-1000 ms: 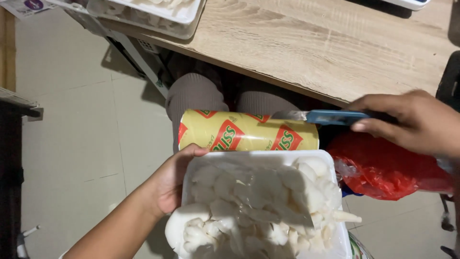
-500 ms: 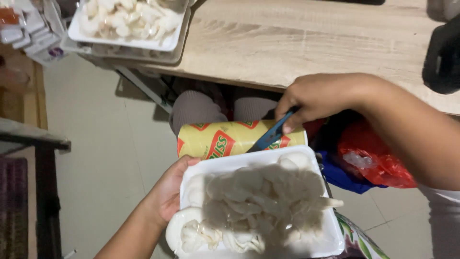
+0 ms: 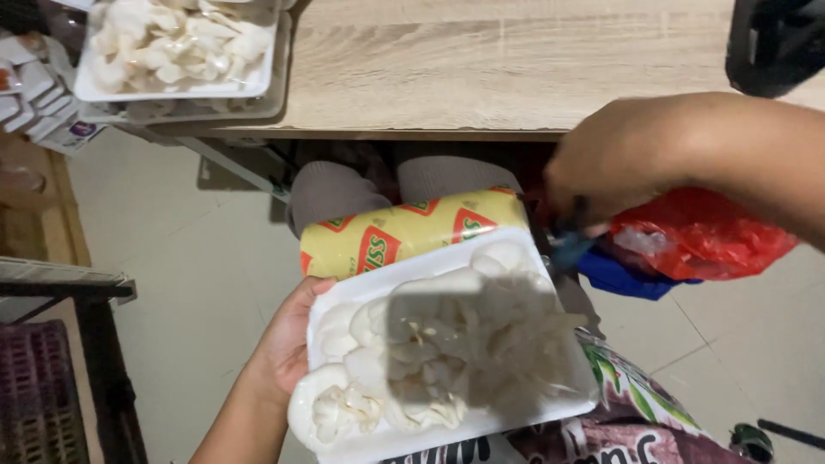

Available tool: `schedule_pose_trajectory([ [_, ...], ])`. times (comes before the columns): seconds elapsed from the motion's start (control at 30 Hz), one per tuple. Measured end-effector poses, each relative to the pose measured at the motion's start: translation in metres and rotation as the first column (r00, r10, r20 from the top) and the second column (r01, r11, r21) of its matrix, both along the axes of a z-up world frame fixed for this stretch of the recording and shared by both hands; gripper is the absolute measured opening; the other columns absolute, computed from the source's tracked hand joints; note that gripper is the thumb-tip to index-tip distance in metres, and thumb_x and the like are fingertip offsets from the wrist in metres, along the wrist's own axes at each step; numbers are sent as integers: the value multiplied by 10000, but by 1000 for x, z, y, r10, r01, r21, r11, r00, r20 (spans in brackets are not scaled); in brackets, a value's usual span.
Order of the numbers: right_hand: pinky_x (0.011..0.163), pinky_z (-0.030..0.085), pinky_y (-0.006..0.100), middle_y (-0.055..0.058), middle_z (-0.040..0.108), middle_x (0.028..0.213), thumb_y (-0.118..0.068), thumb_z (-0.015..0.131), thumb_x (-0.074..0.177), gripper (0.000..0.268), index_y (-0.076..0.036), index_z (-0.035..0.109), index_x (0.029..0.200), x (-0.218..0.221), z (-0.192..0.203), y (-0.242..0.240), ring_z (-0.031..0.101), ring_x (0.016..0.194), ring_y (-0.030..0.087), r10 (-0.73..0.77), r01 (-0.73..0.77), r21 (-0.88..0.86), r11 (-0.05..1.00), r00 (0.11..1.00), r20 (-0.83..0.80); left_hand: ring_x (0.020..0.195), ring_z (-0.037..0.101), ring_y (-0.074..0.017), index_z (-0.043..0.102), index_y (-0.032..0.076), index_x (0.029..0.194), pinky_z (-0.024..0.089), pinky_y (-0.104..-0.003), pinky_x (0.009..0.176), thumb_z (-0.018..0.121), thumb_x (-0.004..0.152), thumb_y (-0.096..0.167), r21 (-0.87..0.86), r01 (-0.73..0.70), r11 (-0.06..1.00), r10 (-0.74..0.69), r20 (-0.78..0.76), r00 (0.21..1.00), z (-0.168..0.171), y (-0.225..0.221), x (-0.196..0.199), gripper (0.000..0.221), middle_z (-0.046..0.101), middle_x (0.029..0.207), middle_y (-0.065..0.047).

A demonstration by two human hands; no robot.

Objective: Packaging fresh mushrooms into white foam trays, wrapping them with clear plastic film, and weighing them on a digital scale.

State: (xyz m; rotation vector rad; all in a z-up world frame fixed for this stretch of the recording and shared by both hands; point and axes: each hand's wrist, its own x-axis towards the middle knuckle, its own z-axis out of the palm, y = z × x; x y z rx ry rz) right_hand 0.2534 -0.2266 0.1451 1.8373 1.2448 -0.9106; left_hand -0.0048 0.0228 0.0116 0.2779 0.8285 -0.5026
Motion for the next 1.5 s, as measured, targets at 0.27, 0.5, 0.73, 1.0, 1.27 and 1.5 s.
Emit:
schedule_pose_trajectory([
  [0.27, 917, 605, 215, -294, 758, 1143, -701, 545, 868, 381, -656, 619, 1239, 37, 11, -85, 746, 1083, 32, -240, 181, 234, 955, 937, 254, 1036, 701, -332, 664, 64, 1280, 540, -484, 974, 607, 818, 311, 40, -84, 996, 85, -7, 996, 22, -8, 3, 527, 737, 1134, -159],
  [0.5, 813, 340, 562, -88, 681, 896, -616, 554, 876, 338, -490, 729, 1136, 45, -87, -80, 625, 872, 247, 210, -289, 899, 328, 951, 229, 924, 709, -341, 698, 41, 1156, 555, -461, 884, 562, 788, 322, 166, -48, 985, 57, -47, 997, 6, -5, 4, 482, 743, 1017, -194],
  [0.73, 760, 306, 497, -6, 571, 818, -321, 656, 910, 265, -324, 748, 1158, 15, -83, -3, 520, 832, 266, 416, -270, 932, 242, 897, 152, 968, 708, -370, 676, 6, 1207, 563, -486, 920, 607, 786, 322, 30, -61, 998, 62, -5, 998, 13, -8, 7, 530, 736, 1047, -221],
  [1.0, 709, 276, 470, 11, 544, 852, -504, 617, 958, 288, -341, 736, 1163, 0, -89, 42, 474, 782, 265, 452, -289, 955, 62, 861, 232, 988, 700, -387, 677, 18, 1185, 549, -495, 944, 605, 781, 310, 9, -90, 996, 90, -30, 996, 21, -12, 2, 504, 733, 1054, -226],
  [1.27, 702, 291, 463, -3, 525, 856, -458, 595, 1001, 246, -347, 728, 1175, -23, -114, 92, 488, 798, 245, 466, -236, 966, -104, 847, 256, 931, 709, -378, 672, -14, 1159, 563, -489, 903, 607, 818, 338, 0, -84, 996, 84, -40, 996, 9, -8, -4, 494, 735, 1025, -233],
  [1.5, 599, 399, 474, -5, 629, 924, -300, 800, 891, 491, -417, 620, 1333, -25, -157, 138, 605, 812, 266, 67, -382, 881, -278, 907, 415, 1142, 597, -402, 586, -14, 1428, 447, -504, 1065, 459, 818, 371, 167, -129, 977, 133, -16, 991, 52, -22, -7, 732, 632, 1307, -276],
])
